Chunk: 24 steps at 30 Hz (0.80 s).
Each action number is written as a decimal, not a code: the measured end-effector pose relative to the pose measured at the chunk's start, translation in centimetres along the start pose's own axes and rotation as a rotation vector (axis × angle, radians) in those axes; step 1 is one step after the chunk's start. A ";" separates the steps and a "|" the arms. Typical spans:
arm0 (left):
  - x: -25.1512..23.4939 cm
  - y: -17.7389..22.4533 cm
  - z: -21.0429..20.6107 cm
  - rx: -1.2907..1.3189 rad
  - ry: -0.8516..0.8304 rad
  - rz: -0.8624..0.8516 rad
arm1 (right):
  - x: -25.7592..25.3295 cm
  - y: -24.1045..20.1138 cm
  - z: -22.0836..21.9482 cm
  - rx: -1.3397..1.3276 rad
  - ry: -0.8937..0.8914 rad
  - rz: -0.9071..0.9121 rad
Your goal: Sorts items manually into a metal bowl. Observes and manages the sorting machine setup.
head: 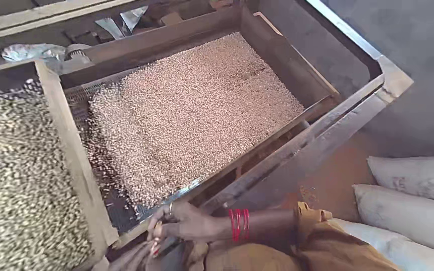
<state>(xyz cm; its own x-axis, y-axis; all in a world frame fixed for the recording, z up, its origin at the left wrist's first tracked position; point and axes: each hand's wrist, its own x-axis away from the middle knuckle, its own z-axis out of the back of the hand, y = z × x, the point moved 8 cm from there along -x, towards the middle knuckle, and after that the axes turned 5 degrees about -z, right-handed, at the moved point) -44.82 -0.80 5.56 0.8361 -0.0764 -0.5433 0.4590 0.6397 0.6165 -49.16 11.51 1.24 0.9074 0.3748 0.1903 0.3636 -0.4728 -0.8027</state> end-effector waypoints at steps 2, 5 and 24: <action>0.8 1.0 0.6 -0.122 -0.061 -0.166 | 1.4 2.3 -1.0 -0.267 0.049 -0.132; 2.0 2.1 1.2 -0.081 -0.125 -0.305 | 4.4 3.9 -2.2 -0.401 0.156 -0.287; 12.9 1.4 10.0 0.331 -0.081 0.035 | 12.8 13.7 -10.3 -0.322 0.223 -0.523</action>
<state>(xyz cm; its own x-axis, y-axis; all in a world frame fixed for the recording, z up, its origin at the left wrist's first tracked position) -30.44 -8.51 5.08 0.8680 -0.1283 -0.4798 0.4915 0.3608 0.7927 -30.44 1.62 -1.48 0.6029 0.4623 0.6502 0.7826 -0.5010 -0.3695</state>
